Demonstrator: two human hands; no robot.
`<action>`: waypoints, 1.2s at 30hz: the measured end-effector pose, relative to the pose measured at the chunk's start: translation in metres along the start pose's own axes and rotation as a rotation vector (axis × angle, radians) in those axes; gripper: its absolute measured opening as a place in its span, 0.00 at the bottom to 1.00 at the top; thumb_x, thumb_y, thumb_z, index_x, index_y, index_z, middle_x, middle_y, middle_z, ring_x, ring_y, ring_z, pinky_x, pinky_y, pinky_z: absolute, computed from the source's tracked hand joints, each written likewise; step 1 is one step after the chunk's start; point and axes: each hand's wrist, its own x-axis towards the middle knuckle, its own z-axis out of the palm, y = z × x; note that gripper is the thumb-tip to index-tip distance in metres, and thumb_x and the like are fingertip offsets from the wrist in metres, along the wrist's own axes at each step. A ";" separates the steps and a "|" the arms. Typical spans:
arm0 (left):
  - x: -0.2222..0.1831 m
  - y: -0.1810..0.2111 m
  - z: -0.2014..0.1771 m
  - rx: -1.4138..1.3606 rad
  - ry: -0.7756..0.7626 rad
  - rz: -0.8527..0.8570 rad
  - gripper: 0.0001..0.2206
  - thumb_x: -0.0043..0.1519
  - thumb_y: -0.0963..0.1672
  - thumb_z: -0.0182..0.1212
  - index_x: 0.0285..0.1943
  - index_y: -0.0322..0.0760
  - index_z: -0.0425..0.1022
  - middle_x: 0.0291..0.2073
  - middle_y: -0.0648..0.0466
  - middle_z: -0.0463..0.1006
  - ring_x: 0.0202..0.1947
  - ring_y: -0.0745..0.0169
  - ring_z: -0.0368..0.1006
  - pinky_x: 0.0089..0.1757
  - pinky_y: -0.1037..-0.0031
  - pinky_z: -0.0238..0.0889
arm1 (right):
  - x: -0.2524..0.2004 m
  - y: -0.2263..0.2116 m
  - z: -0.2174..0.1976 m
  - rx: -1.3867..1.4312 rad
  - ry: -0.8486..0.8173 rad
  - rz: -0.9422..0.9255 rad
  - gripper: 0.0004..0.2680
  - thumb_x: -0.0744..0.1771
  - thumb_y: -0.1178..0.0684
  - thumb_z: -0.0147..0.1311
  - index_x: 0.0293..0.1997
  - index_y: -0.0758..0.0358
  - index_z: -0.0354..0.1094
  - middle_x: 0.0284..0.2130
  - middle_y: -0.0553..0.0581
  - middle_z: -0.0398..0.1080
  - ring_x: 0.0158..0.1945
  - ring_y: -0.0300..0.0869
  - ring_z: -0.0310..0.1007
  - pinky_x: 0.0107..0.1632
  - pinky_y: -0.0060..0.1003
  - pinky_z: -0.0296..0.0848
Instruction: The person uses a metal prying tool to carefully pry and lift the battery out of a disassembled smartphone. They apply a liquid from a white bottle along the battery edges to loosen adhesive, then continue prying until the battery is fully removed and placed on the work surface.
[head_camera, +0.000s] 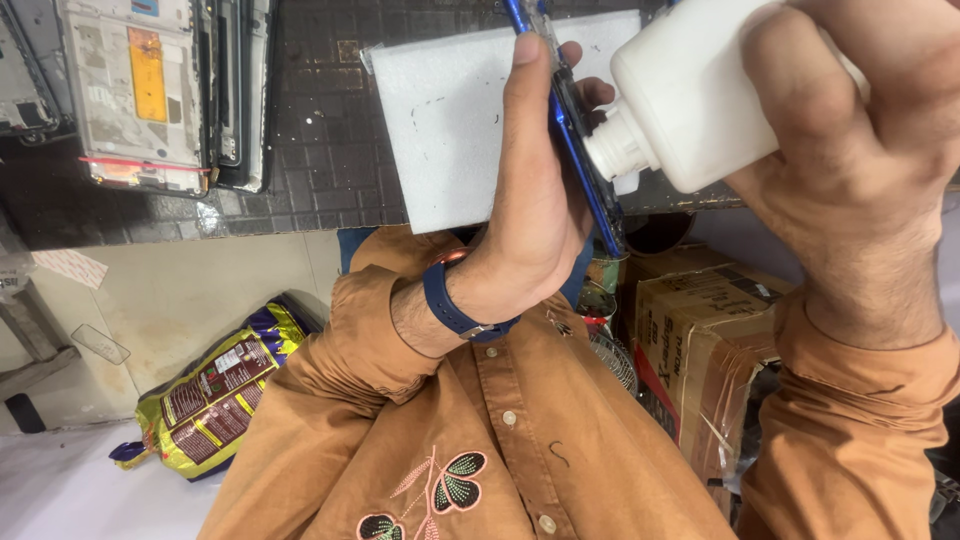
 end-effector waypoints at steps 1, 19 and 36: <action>0.000 0.000 0.000 -0.007 -0.003 0.006 0.40 0.64 0.63 0.48 0.72 0.31 0.53 0.48 0.48 0.65 0.45 0.61 0.69 0.42 0.69 0.71 | -0.001 0.000 0.000 0.000 -0.004 -0.002 0.16 0.68 0.59 0.64 0.61 0.65 0.63 0.61 0.56 0.58 0.60 0.45 0.63 0.56 0.38 0.68; 0.001 -0.002 0.000 -0.031 0.006 0.017 0.39 0.66 0.64 0.51 0.70 0.31 0.54 0.48 0.49 0.61 0.46 0.63 0.62 0.47 0.70 0.67 | -0.003 -0.012 -0.019 -0.106 -0.120 0.010 0.21 0.69 0.61 0.63 0.68 0.64 0.56 0.61 0.57 0.60 0.59 0.44 0.66 0.55 0.35 0.71; 0.000 -0.007 -0.003 -0.024 -0.004 0.016 0.35 0.68 0.63 0.51 0.68 0.34 0.56 0.47 0.52 0.63 0.45 0.65 0.62 0.45 0.71 0.66 | -0.005 -0.017 -0.025 -0.144 -0.172 0.015 0.25 0.69 0.63 0.61 0.75 0.63 0.50 0.61 0.59 0.61 0.59 0.44 0.69 0.55 0.32 0.74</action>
